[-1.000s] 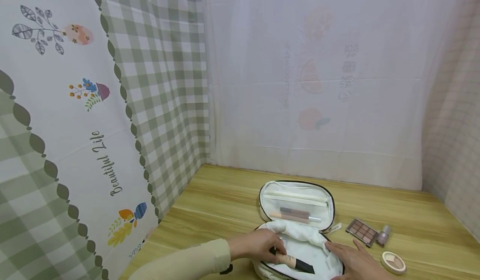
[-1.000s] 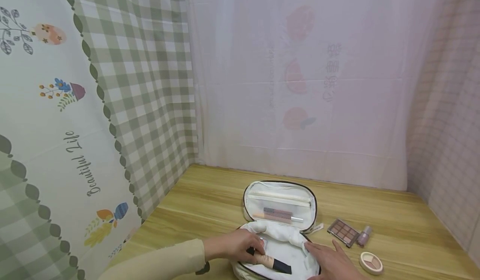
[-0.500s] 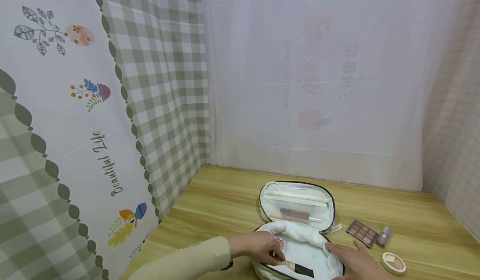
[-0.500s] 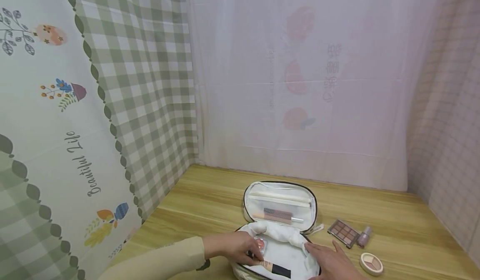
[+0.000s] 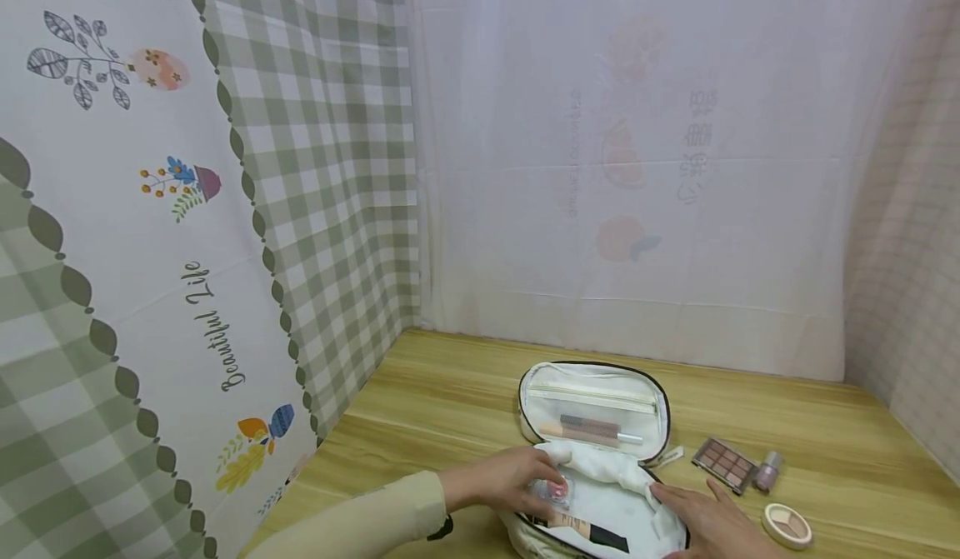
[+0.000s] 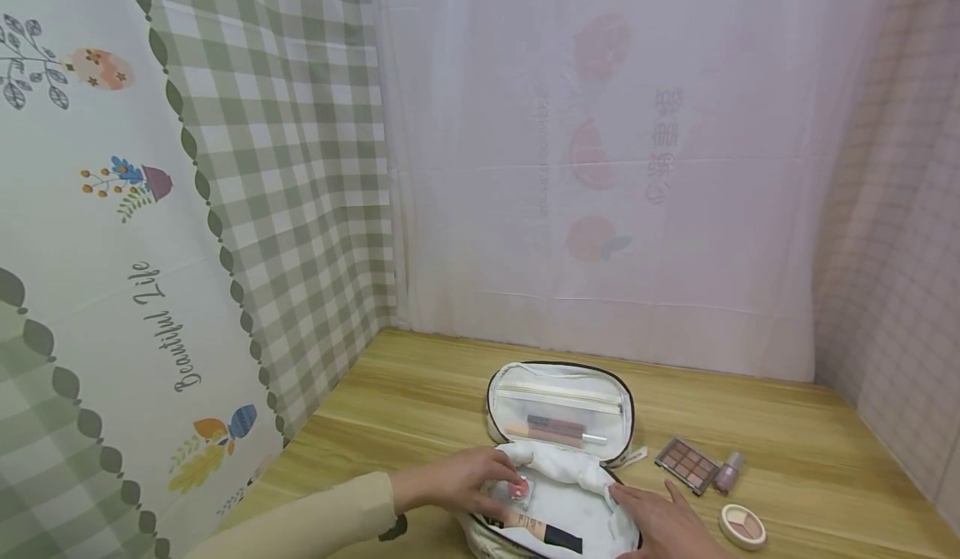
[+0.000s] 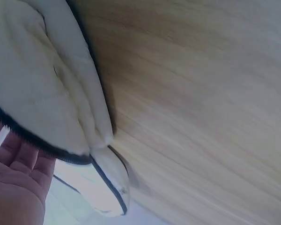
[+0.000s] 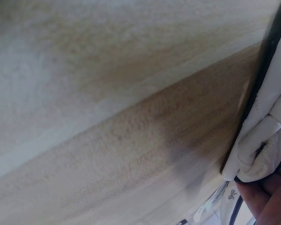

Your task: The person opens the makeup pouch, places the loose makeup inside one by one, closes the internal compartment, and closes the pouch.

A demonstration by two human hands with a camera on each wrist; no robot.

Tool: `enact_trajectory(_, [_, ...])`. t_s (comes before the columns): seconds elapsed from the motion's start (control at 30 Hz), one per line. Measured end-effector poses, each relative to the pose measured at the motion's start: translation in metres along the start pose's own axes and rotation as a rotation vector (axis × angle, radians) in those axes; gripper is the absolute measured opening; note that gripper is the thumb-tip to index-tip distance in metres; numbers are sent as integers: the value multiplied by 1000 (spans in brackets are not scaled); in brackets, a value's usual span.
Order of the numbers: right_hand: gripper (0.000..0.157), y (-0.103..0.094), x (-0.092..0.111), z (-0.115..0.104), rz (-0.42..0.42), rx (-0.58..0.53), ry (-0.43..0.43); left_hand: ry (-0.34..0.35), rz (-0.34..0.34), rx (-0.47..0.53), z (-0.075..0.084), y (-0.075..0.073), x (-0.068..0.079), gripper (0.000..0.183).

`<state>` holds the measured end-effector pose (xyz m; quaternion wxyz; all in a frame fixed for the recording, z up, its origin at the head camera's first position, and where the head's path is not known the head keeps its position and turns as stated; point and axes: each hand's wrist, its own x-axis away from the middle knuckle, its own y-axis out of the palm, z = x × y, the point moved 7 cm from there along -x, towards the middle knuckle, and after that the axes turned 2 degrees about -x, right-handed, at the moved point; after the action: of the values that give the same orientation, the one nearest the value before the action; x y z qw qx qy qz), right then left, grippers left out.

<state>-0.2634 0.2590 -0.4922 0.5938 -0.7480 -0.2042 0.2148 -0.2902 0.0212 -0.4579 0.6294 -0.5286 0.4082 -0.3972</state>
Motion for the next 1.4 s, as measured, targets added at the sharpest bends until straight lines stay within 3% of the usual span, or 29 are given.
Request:
enact_trajectory(0.3, [95,0,1,2,8,-16,24,-203,1,113,-22,-1,19,77])
enact_trajectory(0.6, [92,-18,4,-5,108,-87,18,-255,-21,139,-27,3,35,87])
enact_trajectory(0.73, [89,-32,2,0,108,-97,86,-264,-27,144,-27,5,39,88])
enact_trajectory(0.9, [80,-55,2,17,198,-103,178,-256,-10,127,-26,7,44,89])
enact_trajectory(1.07, [69,-76,7,45,295,-106,215,-268,5,104,-26,10,48,92])
enact_trajectory(1.2, [67,-85,10,74,296,-81,265,-267,26,64,-25,12,51,93])
enact_trajectory(1.4, [78,-86,15,108,230,-45,355,-263,50,-7,-25,14,53,96])
